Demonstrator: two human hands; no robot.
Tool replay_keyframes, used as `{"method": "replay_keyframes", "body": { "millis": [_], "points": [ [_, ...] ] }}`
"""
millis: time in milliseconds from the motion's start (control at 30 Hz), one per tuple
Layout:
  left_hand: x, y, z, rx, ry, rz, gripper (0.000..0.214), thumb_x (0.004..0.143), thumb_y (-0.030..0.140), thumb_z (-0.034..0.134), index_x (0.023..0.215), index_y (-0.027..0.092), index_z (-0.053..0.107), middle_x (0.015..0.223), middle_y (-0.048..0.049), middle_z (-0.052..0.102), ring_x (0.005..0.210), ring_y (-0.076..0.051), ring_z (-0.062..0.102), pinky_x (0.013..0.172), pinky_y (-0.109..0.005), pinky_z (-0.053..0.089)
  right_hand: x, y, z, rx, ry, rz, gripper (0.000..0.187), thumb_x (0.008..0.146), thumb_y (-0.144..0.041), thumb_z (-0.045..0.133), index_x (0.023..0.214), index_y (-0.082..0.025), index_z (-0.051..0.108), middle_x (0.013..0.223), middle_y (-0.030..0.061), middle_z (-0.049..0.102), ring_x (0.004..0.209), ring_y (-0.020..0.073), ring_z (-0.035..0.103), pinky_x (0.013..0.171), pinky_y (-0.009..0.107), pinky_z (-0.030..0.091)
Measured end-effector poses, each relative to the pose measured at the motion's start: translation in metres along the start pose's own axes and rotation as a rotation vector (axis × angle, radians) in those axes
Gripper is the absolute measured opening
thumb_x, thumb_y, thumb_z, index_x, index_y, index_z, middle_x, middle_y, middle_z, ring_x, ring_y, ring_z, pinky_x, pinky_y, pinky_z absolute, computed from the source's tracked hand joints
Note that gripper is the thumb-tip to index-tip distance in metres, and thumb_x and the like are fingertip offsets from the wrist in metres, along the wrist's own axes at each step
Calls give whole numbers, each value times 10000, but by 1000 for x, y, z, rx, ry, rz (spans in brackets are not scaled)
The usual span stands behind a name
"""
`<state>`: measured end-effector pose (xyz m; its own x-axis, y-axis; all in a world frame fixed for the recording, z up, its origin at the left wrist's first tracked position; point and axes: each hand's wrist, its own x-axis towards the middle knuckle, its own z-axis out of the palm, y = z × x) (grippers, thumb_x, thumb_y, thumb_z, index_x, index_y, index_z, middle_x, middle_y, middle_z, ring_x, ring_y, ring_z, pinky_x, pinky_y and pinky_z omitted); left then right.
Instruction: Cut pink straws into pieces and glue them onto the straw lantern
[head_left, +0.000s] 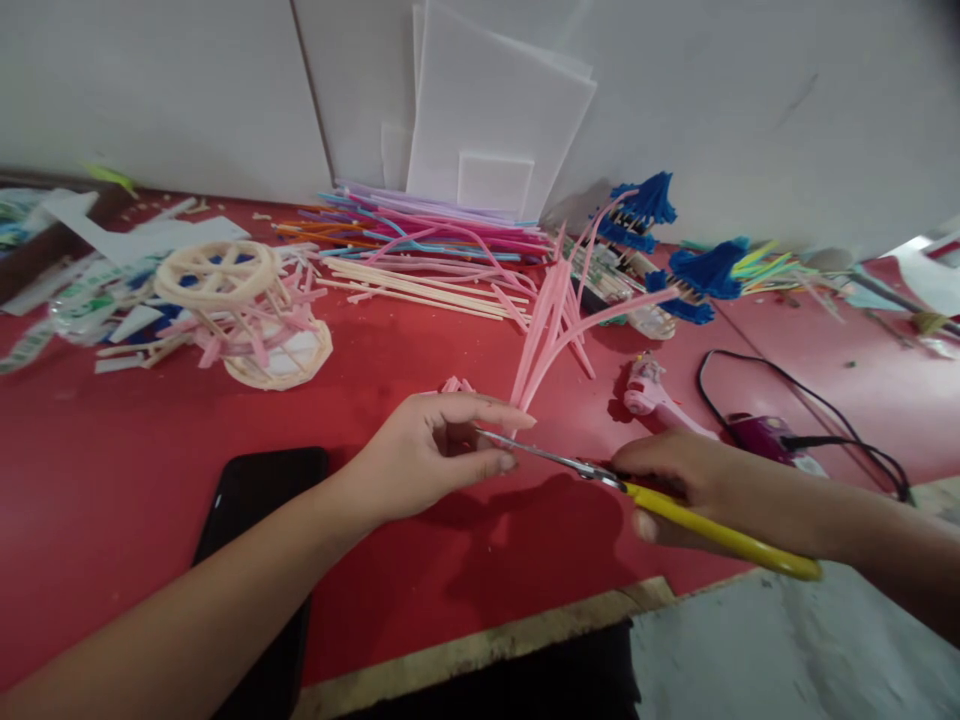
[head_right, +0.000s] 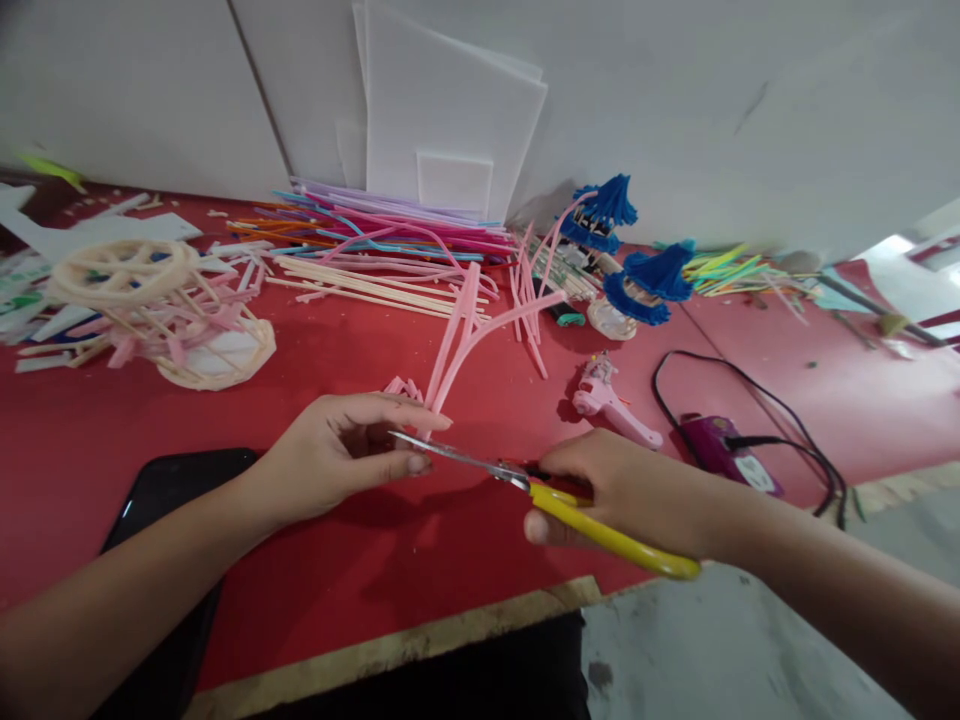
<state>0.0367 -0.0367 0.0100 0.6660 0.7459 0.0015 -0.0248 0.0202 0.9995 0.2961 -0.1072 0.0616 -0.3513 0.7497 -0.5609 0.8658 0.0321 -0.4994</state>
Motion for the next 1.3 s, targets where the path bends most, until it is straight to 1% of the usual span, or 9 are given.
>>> {"method": "replay_keyframes", "body": {
  "millis": [133,300,500,633,733,900,1100,1200,1300],
  "points": [
    [-2,-1,2,-6,-33,-3,286,688,107,757,968,166,753,978,-54,763,736,-108,699,642,-165,558,1,1,3,-26,0,-61,425,822,-595,562,733,-181,525,729,-2,528,623,125,456,560,244,344],
    [-3,-2,5,-68,-61,-41,296,688,93,760,974,170,748,1003,-42,762,801,-107,715,678,-148,566,3,-2,4,21,-15,-122,362,841,-542,568,783,-185,542,777,9,562,660,134,488,606,255,393],
    [-3,-2,4,-103,-56,-52,287,685,84,766,958,171,749,969,-29,765,810,-105,723,685,-133,564,7,-4,7,21,-8,-39,286,828,-418,633,687,-190,534,729,-14,574,654,126,507,606,246,399],
    [-3,-1,5,-107,-47,-56,303,675,82,769,967,160,747,943,-33,769,780,-97,715,660,-130,559,9,-8,8,6,17,-24,261,791,-362,676,659,-193,529,697,-25,585,625,118,524,580,236,400],
    [-3,-1,6,-122,-61,-61,306,668,64,766,957,163,747,939,-21,769,737,-75,702,646,-120,550,10,-10,7,21,8,-32,276,806,-354,660,635,-193,515,663,-26,593,591,110,528,552,227,392],
    [-3,1,7,-136,-74,-82,300,664,50,760,942,163,747,876,-1,766,654,-51,673,636,-117,538,12,-2,10,-23,13,-86,403,791,-538,645,647,-176,537,656,-8,570,571,111,477,516,229,344],
    [-4,0,6,-109,-57,-72,309,681,113,773,975,202,745,1016,-11,746,677,-54,668,623,-127,532,13,9,16,-17,67,-167,619,782,-760,476,572,-178,466,550,-34,437,501,91,375,481,234,269],
    [-4,-1,4,-79,-20,-77,343,689,137,771,1021,214,731,866,9,741,663,-62,660,613,-130,523,14,11,12,-57,118,-182,668,742,-826,425,552,-185,430,544,-38,407,482,86,352,469,237,242],
    [0,-1,1,-38,94,-92,397,697,183,768,1088,202,703,783,12,715,648,-75,652,625,-155,525,15,15,8,-105,242,-233,689,708,-863,407,530,-198,378,532,-44,370,479,88,322,478,245,224]
  ]
}}
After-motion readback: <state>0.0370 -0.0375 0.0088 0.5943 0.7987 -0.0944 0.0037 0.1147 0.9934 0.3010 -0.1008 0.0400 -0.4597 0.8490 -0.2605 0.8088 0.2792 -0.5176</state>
